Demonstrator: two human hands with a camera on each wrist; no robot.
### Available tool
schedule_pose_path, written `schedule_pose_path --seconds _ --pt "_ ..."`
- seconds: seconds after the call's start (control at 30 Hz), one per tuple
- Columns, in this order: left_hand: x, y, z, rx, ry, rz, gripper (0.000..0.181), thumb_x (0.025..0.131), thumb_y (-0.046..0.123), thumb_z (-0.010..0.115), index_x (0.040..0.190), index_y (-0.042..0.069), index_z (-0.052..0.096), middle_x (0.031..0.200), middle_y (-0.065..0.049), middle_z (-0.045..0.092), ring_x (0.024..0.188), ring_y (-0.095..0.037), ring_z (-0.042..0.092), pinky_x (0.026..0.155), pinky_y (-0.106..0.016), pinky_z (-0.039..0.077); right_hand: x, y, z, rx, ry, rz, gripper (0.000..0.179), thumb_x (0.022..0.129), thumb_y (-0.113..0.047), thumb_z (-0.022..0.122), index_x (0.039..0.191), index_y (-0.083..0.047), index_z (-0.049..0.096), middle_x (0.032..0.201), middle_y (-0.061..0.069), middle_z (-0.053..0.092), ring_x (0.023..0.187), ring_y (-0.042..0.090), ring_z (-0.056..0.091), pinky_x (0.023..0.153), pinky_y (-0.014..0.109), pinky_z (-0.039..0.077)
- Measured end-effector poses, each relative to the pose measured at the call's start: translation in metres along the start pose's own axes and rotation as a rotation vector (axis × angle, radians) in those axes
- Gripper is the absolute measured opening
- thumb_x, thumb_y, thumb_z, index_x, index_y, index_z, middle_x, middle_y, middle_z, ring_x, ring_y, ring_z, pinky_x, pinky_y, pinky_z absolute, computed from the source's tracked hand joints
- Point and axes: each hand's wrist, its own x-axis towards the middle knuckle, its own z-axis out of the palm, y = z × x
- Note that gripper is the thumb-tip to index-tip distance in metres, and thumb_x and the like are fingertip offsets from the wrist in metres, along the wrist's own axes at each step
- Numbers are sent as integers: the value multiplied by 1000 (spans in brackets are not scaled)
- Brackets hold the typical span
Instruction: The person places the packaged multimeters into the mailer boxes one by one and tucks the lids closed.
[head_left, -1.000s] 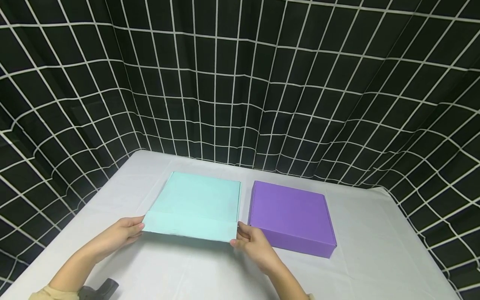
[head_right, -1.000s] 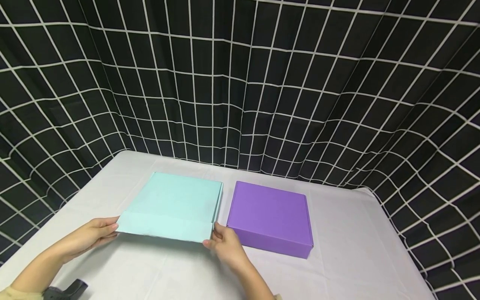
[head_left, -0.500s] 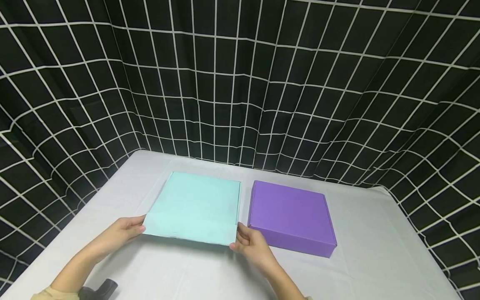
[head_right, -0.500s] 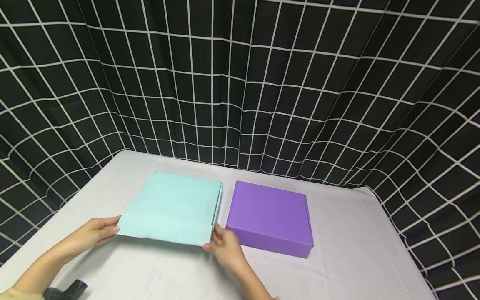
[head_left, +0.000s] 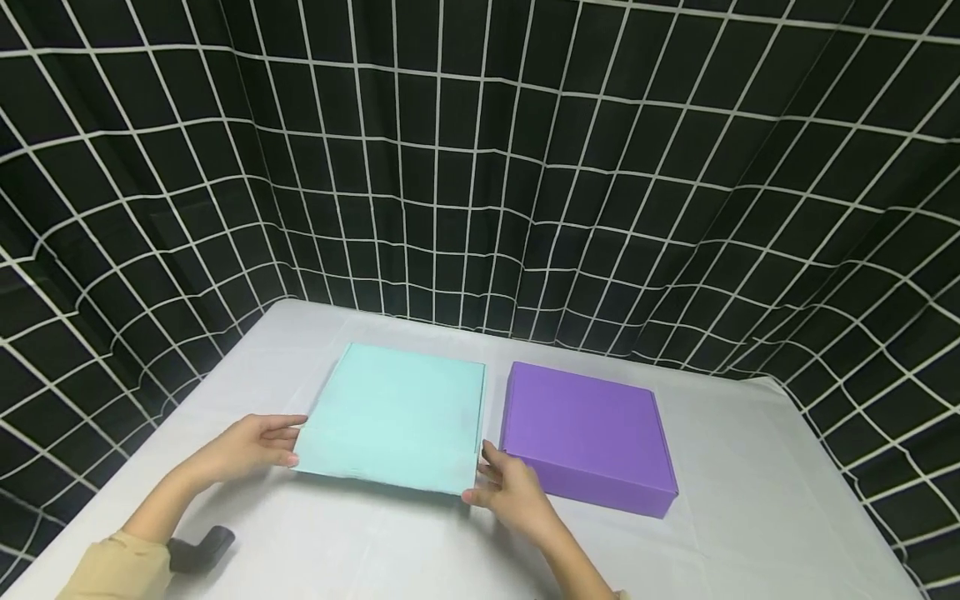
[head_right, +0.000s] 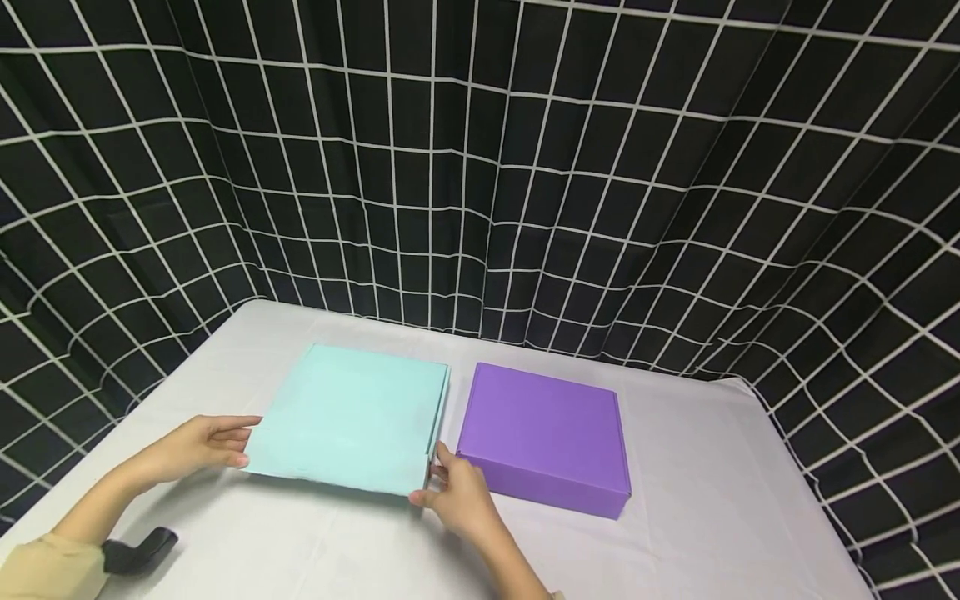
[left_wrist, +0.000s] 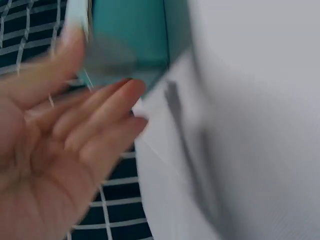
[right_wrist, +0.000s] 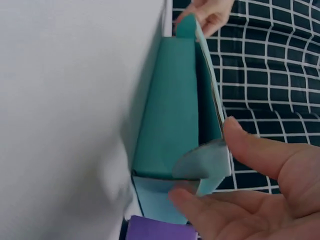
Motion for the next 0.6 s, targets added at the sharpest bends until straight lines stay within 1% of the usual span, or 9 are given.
schedule_pose_path --seconds 0.07,0.13,0.23,0.3,0.37,0.5,0.6 --pt "7 -4 -6 -37 -97 31 71 88 16 71 132 -27 35 129 -40 49 117 -51 53 95 -53 48 2 1 -2 -21 -1 12 82 81 -12 77 139 22 30 138 41 37 122 54 46 96 54 46" --pt "13 -8 -9 -75 -177 40 74 89 15 70 133 -29 30 134 -44 40 122 -53 47 98 -50 46 6 3 -2 4 -20 23 83 82 -14 76 140 22 28 140 41 34 125 54 42 100 55 42" --pt "19 -14 -11 -123 -237 20 81 86 14 73 133 -30 25 136 -44 35 124 -53 44 99 -44 47 9 8 -1 90 -71 37 83 86 -12 73 140 23 22 143 41 29 129 52 38 103 52 40" --pt "21 -16 -11 -150 -248 19 84 83 12 75 132 -31 24 136 -45 34 123 -54 44 98 -40 49 11 12 0 141 -95 37 82 87 -11 70 140 24 19 144 41 26 131 50 35 104 50 39" --pt "22 -17 -10 -167 -244 20 85 81 11 77 131 -33 24 134 -46 35 122 -55 44 96 -39 51 12 14 0 166 -102 37 81 88 -11 69 140 25 18 144 41 25 132 51 35 103 49 41" --pt "23 -16 -8 -169 -209 20 84 79 11 79 128 -34 27 130 -47 39 119 -56 47 93 -38 53 13 16 0 173 -92 25 80 88 -9 69 140 25 18 143 42 26 131 51 34 102 48 42" --pt "23 -16 -6 -164 -177 11 84 77 10 80 127 -34 28 128 -47 41 118 -56 49 92 -38 53 14 16 1 150 -70 19 79 86 -5 70 140 25 20 142 41 28 130 50 37 101 46 43"
